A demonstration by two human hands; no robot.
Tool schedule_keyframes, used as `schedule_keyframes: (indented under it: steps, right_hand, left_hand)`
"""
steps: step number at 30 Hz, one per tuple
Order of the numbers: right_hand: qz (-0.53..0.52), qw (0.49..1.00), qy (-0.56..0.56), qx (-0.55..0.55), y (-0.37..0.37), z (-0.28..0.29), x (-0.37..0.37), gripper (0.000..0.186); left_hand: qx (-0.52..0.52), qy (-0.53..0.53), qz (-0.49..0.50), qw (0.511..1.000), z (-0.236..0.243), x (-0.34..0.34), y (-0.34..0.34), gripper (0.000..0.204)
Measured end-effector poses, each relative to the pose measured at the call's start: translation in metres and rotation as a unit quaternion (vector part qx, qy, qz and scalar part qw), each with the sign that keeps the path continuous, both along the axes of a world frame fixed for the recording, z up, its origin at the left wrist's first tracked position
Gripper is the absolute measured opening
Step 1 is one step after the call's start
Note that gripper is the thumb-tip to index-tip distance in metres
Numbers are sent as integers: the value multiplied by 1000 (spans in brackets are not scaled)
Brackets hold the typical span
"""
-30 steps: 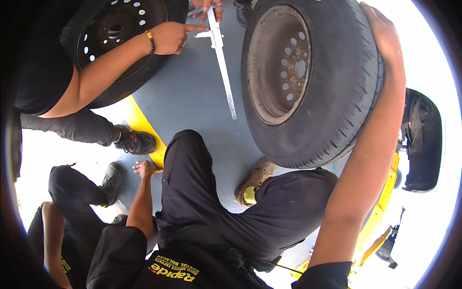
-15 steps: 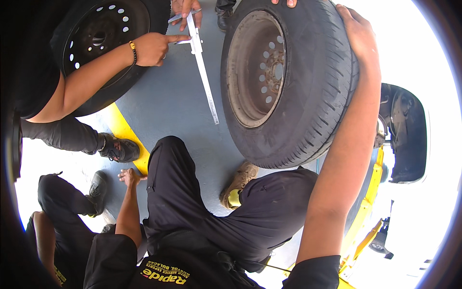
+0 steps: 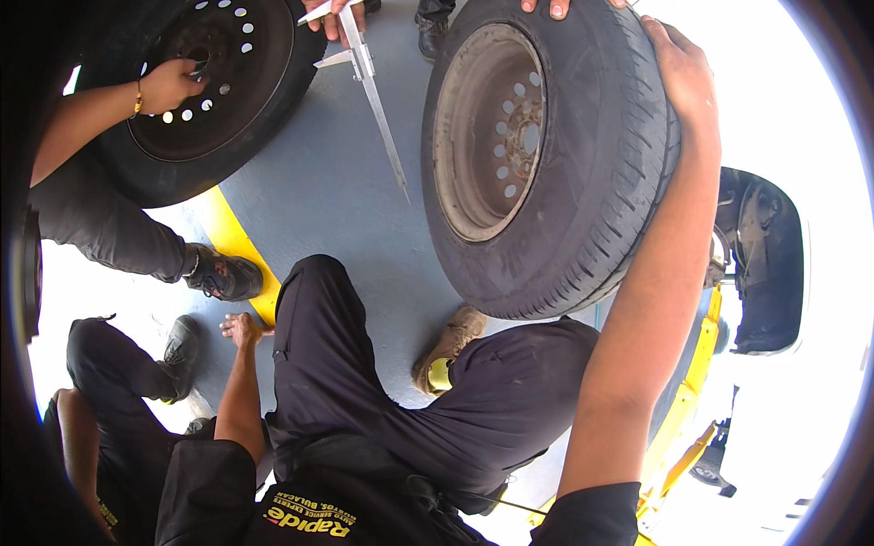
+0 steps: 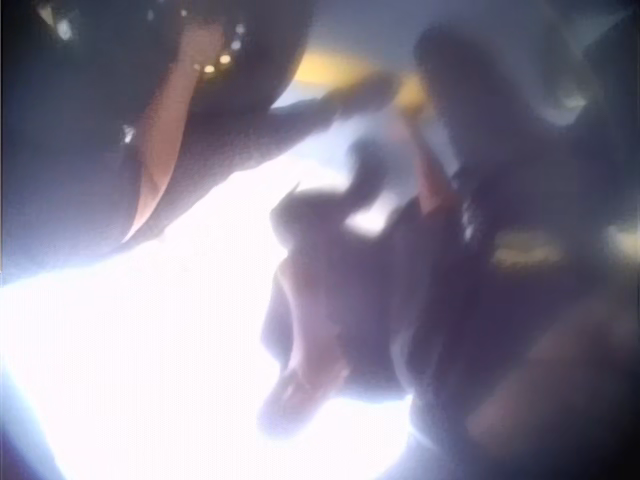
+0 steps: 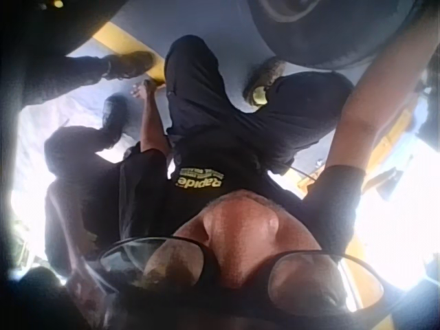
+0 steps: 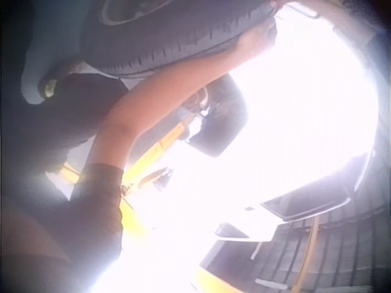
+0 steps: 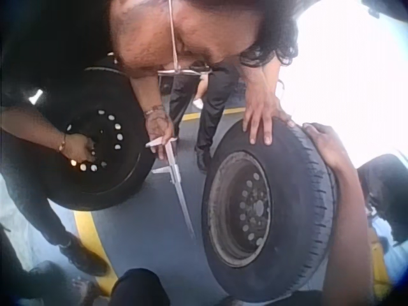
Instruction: The person lifts a tire and mounts it onto a vehicle hub. They hand-thread several lug nuts, then use an impact wrench to tighten them. A coworker measures the tire with calipers during the process.
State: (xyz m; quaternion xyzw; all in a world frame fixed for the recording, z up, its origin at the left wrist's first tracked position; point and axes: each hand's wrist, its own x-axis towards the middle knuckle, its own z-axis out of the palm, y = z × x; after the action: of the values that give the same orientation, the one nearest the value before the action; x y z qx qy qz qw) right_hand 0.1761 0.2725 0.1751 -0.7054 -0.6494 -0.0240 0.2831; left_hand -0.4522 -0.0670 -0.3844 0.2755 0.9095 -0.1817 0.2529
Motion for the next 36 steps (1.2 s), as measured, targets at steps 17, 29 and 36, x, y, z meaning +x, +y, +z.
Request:
schedule_keyframes:
  steps: [17, 29, 36]
  right_hand:
    - [-1, 1000, 7, -4, 2, 0, 3, 57]
    - [11, 1000, 12, -7, 2, 2, 7, 56]
    - [5, 1000, 4, 3, 5, 0, 7, 56]
  left_hand:
    - [14, 14, 15, 1000, -19, -10, -4, 171]
    - [1, 9, 2, 1000, -10, -8, 0, 172]
    - [0, 9, 10, 1000, -10, -6, 0, 173]
